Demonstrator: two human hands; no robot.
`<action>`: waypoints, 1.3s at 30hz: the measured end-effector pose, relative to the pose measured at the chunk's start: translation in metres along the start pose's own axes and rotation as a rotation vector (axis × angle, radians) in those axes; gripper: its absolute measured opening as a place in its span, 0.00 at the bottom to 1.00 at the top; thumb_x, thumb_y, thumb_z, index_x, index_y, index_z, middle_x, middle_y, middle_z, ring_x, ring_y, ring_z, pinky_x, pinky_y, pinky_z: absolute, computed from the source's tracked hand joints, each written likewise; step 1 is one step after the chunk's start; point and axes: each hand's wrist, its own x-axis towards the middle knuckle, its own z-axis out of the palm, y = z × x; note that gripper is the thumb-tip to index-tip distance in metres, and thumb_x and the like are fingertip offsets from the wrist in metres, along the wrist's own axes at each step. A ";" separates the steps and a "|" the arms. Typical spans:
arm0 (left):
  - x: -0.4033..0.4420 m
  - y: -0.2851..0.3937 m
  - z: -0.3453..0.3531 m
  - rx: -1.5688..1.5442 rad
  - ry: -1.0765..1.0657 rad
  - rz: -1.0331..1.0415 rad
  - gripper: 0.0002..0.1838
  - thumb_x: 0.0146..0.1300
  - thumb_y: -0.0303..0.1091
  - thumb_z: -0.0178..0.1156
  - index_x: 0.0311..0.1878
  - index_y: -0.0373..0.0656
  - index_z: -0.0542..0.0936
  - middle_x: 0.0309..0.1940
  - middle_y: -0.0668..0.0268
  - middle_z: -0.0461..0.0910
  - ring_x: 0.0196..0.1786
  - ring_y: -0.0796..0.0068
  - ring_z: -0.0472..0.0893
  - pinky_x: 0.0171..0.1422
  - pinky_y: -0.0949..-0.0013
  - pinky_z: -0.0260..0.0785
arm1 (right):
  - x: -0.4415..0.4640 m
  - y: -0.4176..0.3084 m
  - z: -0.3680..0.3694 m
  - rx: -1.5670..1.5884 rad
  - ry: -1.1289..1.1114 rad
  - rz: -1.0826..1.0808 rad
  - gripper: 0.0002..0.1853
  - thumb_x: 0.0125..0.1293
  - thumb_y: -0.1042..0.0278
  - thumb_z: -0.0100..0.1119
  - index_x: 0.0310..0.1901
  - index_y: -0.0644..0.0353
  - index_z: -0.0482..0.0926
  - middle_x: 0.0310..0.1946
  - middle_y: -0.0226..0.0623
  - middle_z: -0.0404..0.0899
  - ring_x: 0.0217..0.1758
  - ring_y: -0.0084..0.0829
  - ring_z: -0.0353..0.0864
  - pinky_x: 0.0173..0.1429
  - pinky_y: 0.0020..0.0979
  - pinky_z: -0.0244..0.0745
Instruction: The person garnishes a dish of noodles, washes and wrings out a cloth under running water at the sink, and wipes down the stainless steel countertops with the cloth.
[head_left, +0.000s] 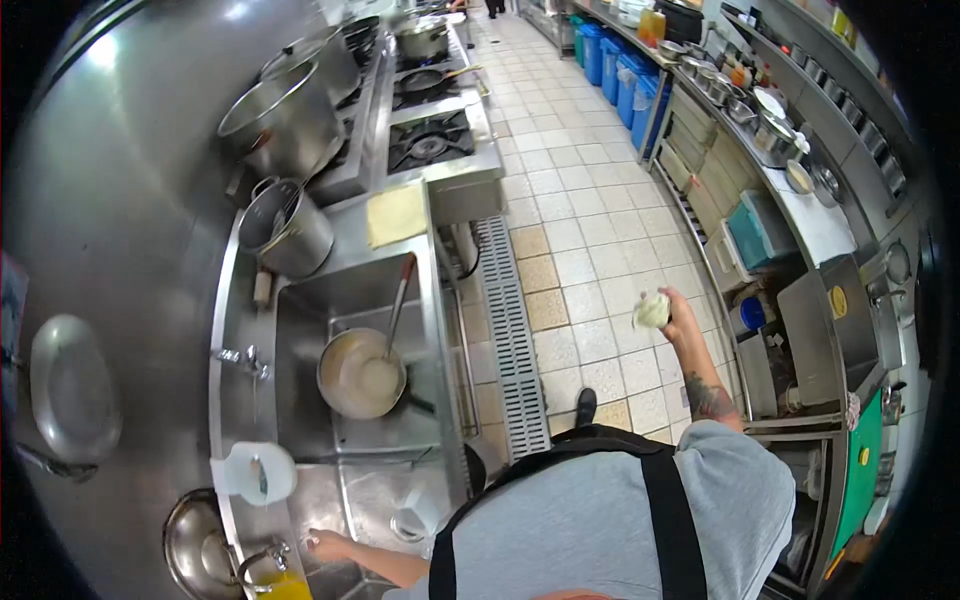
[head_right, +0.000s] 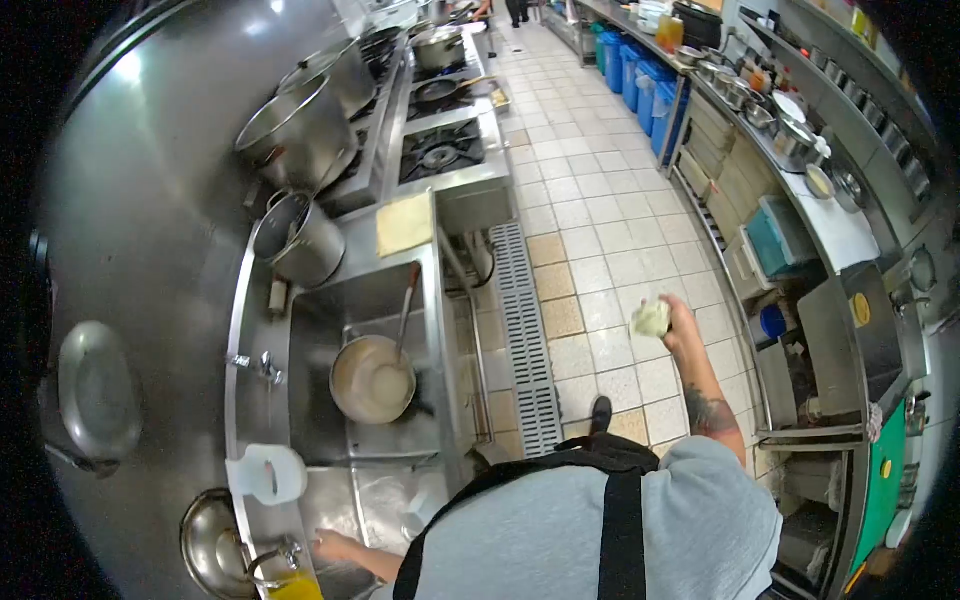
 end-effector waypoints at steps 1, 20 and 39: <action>-0.031 0.014 0.018 0.043 0.084 0.303 0.21 0.55 0.43 0.60 0.44 0.33 0.79 0.37 0.47 0.80 0.38 0.50 0.80 0.45 0.54 0.72 | 0.002 -0.014 -0.011 -0.066 0.051 -0.007 0.12 0.61 0.67 0.52 0.41 0.68 0.73 0.37 0.43 0.80 0.39 0.38 0.82 0.47 0.39 0.80; -0.717 0.493 -0.040 -0.525 -1.781 1.172 0.06 0.55 0.27 0.62 0.33 0.36 0.76 0.24 0.62 0.78 0.28 0.66 0.80 0.32 0.69 0.71 | 0.216 -0.205 0.123 -1.294 -0.892 -0.845 0.16 0.51 0.74 0.57 0.44 0.59 0.79 0.34 0.44 0.77 0.41 0.45 0.77 0.48 0.37 0.73; -1.151 0.867 0.093 -0.874 -1.748 1.935 0.12 0.41 0.29 0.63 0.28 0.36 0.72 0.27 0.58 0.75 0.30 0.54 0.76 0.36 0.61 0.70 | 0.597 -0.507 0.140 -1.387 -0.170 -1.179 0.07 0.57 0.73 0.60 0.38 0.59 0.82 0.43 0.42 0.77 0.42 0.41 0.77 0.47 0.35 0.72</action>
